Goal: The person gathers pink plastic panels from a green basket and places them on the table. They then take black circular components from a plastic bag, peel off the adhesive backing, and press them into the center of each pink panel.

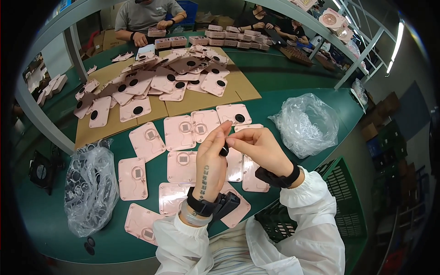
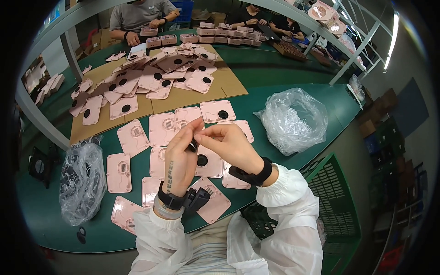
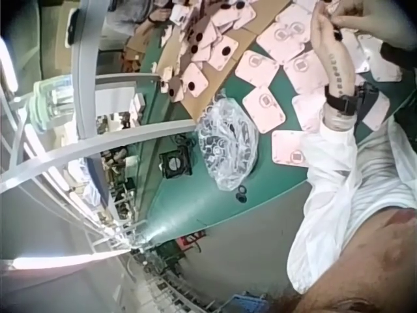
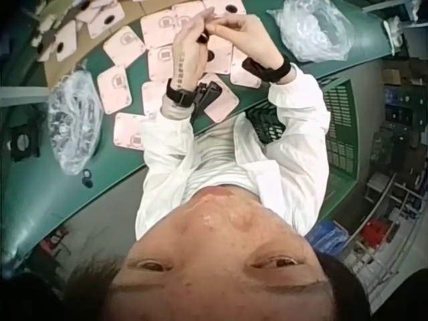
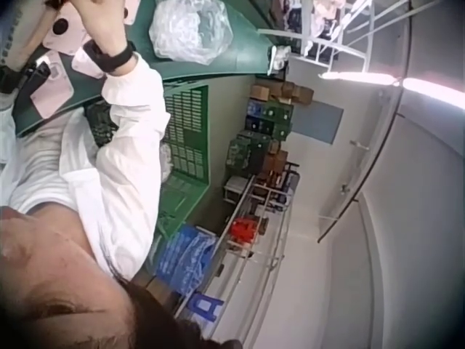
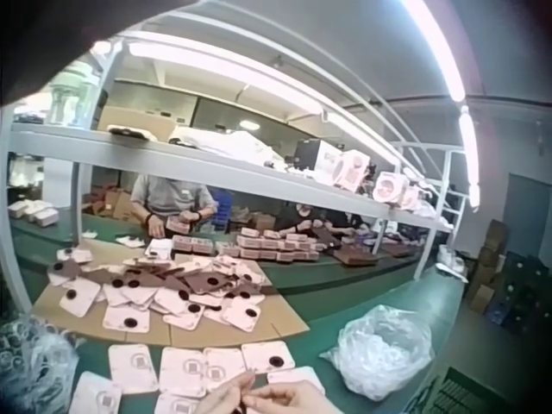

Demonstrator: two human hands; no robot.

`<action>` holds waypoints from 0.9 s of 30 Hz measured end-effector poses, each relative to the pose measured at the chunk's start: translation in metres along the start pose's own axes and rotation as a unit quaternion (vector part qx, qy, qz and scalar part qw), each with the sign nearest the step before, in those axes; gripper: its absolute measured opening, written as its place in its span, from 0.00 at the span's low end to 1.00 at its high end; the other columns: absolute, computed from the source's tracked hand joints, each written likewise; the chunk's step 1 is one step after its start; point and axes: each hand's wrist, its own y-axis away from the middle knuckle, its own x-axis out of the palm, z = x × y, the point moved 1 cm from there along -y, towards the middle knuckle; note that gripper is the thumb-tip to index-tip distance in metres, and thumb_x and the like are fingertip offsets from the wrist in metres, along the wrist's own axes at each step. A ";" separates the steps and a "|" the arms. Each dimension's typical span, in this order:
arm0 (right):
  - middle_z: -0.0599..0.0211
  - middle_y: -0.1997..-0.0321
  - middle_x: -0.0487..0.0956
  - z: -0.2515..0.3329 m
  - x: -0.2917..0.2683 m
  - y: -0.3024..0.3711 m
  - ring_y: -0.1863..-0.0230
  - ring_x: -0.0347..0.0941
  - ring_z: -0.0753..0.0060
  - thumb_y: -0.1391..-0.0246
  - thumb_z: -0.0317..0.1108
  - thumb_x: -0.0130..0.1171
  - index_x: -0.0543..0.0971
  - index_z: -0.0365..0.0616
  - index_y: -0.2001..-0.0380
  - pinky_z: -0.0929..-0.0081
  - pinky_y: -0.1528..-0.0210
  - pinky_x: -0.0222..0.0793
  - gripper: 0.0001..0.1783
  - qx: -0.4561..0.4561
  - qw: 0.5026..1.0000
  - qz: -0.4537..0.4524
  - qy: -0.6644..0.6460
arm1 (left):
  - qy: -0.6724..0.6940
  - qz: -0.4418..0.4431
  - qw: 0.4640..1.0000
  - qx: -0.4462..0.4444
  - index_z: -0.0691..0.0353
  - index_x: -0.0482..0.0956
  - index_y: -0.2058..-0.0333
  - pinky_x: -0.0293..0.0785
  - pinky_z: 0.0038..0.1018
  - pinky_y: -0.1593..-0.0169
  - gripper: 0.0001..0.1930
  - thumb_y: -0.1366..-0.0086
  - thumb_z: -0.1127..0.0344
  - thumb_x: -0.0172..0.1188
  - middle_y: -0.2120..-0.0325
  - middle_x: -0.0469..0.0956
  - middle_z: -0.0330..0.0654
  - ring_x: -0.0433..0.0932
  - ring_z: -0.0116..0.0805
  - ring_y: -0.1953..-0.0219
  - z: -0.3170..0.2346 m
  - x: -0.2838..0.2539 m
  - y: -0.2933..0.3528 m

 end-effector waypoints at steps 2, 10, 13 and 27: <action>0.69 0.65 0.80 0.004 0.000 0.006 0.65 0.73 0.85 0.46 0.30 0.61 0.78 0.32 0.60 0.86 0.61 0.69 0.13 0.000 1.000 0.001 -0.006 | -0.004 0.011 1.000 0.004 0.76 0.66 0.47 0.55 0.29 0.38 0.20 0.29 0.65 0.41 0.48 0.68 0.50 0.64 0.36 0.44 -0.002 0.003 0.001; 0.68 0.66 0.80 -0.011 -0.014 0.011 0.67 0.73 0.85 0.46 0.27 0.59 0.79 0.32 0.62 0.88 0.64 0.68 0.10 0.044 0.997 -0.026 -0.056 | 0.073 0.018 0.997 -0.002 0.73 0.69 0.49 0.60 0.28 0.41 0.18 0.31 0.66 0.43 0.49 0.70 0.50 0.67 0.35 0.46 0.004 -0.006 -0.005; 0.68 0.67 0.80 -0.019 -0.021 0.015 0.69 0.72 0.86 0.47 0.25 0.60 0.79 0.33 0.63 0.88 0.67 0.67 0.08 0.001 0.995 -0.088 -0.046 | 0.135 -0.005 0.990 -0.030 0.72 0.71 0.50 0.64 0.27 0.46 0.18 0.31 0.65 0.43 0.51 0.71 0.49 0.70 0.34 0.49 0.005 -0.008 -0.005; 0.59 0.67 0.81 -0.033 -0.031 0.035 0.75 0.77 0.69 0.61 0.19 0.65 0.78 0.39 0.75 0.80 0.77 0.70 0.08 -0.459 0.759 -0.212 0.411 | -0.106 -0.006 0.984 -0.143 0.68 0.80 0.66 0.53 0.14 0.79 0.11 0.40 0.64 0.63 0.79 0.72 0.30 0.59 0.15 0.81 0.017 0.002 0.000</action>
